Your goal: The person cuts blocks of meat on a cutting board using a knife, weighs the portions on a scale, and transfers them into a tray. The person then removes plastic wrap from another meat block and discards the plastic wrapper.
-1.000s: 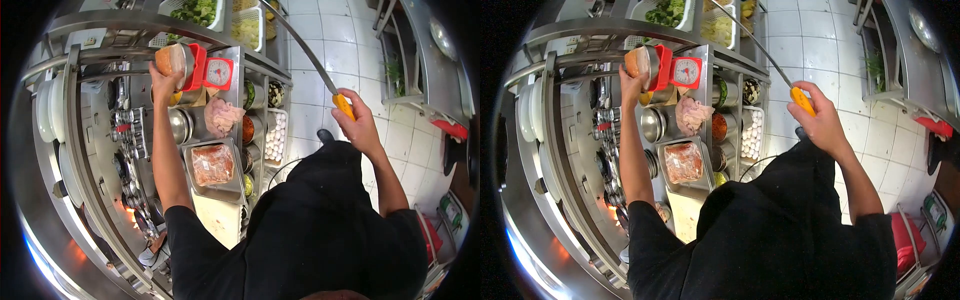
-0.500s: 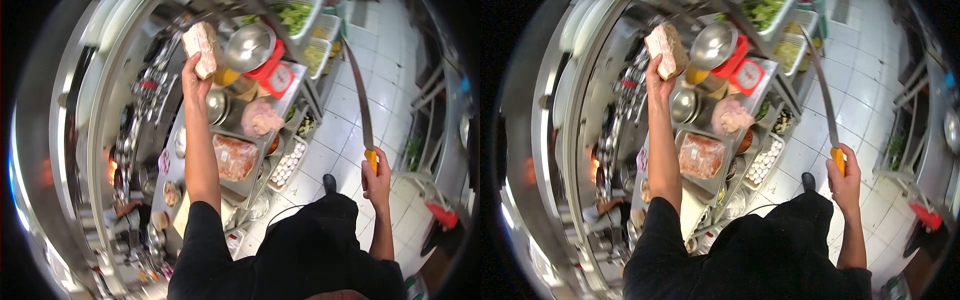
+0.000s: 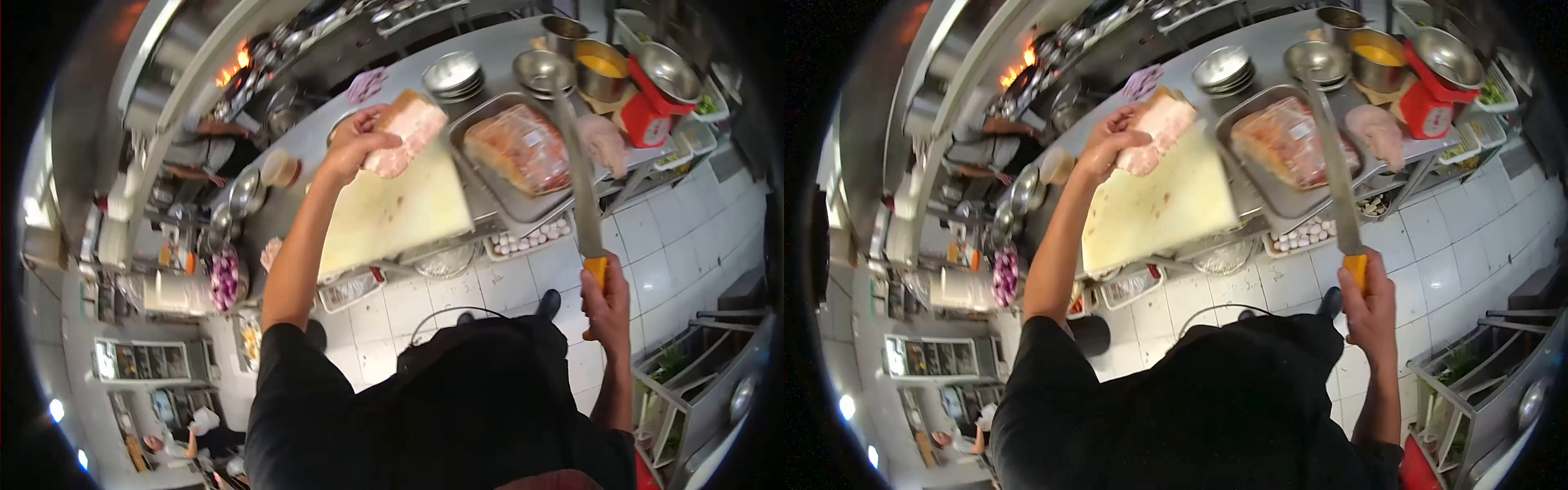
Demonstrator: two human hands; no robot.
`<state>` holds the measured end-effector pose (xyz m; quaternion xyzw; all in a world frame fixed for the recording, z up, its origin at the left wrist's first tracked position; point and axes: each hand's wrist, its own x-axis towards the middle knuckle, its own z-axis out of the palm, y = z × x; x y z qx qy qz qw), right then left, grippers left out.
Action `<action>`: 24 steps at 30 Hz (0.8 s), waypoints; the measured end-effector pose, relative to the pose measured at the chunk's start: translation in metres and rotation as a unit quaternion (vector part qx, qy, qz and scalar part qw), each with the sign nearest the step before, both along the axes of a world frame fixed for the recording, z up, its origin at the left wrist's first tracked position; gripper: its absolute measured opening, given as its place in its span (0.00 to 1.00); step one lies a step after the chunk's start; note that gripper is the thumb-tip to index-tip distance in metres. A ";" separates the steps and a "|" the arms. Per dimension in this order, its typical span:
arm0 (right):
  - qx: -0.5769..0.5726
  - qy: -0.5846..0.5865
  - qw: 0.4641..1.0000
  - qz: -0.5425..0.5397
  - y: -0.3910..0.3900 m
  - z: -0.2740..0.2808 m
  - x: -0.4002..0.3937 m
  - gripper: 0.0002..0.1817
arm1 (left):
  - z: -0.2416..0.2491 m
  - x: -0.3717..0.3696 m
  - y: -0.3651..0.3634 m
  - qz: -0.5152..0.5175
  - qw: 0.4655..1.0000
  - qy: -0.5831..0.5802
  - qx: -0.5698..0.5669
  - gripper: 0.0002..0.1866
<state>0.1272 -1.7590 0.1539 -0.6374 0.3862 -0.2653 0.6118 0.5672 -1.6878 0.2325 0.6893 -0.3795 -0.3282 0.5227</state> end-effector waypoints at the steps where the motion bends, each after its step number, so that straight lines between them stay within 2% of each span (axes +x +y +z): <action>1: -0.054 0.023 0.998 0.025 0.014 -0.012 0.014 0.16 | -0.022 0.014 0.024 0.009 0.999 -0.044 0.011 0.41; 2: -0.077 0.050 0.994 0.060 0.029 -0.006 0.031 0.16 | -0.037 0.019 0.046 0.027 0.999 -0.024 0.005 0.41; 4: -0.103 0.130 0.979 0.116 0.056 0.006 0.065 0.15 | -0.066 0.030 0.076 -0.007 0.991 -0.117 0.064 0.43; 5: -0.130 0.155 0.969 0.140 0.070 0.006 0.081 0.16 | -0.088 0.042 0.088 -0.007 0.987 -0.138 0.078 0.47; 6: -0.156 0.176 0.958 0.162 0.081 0.007 0.096 0.16 | -0.104 0.049 0.099 0.004 0.990 -0.123 0.076 0.47; 8: -0.168 0.216 0.941 0.199 0.103 0.015 0.122 0.17 | -0.129 0.057 0.113 0.007 0.965 -0.223 0.135 0.50; 9: -0.160 0.242 0.933 0.214 0.112 0.019 0.134 0.17 | -0.133 0.055 0.119 0.003 0.958 -0.257 0.131 0.49; 10: -0.150 0.269 0.923 0.230 0.121 0.023 0.146 0.16 | -0.143 0.060 0.126 0.009 0.962 -0.242 0.129 0.49; 12: -0.175 0.290 0.906 0.252 0.137 0.032 0.163 0.15 | -0.164 0.066 0.137 0.013 0.954 -0.290 0.078 0.52; 14: -0.197 0.303 0.891 0.274 0.147 0.036 0.176 0.14 | -0.160 0.071 0.150 0.006 0.956 -0.277 0.098 0.51; 16: -0.258 0.287 0.880 0.276 0.158 0.036 0.182 0.13 | -0.160 0.081 0.161 0.071 0.974 -0.216 -0.007 0.47; 18: -0.243 0.321 0.873 0.277 0.166 0.044 0.189 0.13 | -0.161 0.103 0.178 0.146 0.967 -0.202 -0.054 0.40; 19: -0.241 0.332 0.870 0.273 0.169 0.047 0.192 0.13 | -0.160 0.108 0.189 0.187 0.970 -0.139 -0.075 0.35; 24: -0.239 0.361 0.862 0.263 0.178 0.049 0.200 0.12 | -0.170 0.115 0.214 0.272 0.954 -0.085 -0.093 0.28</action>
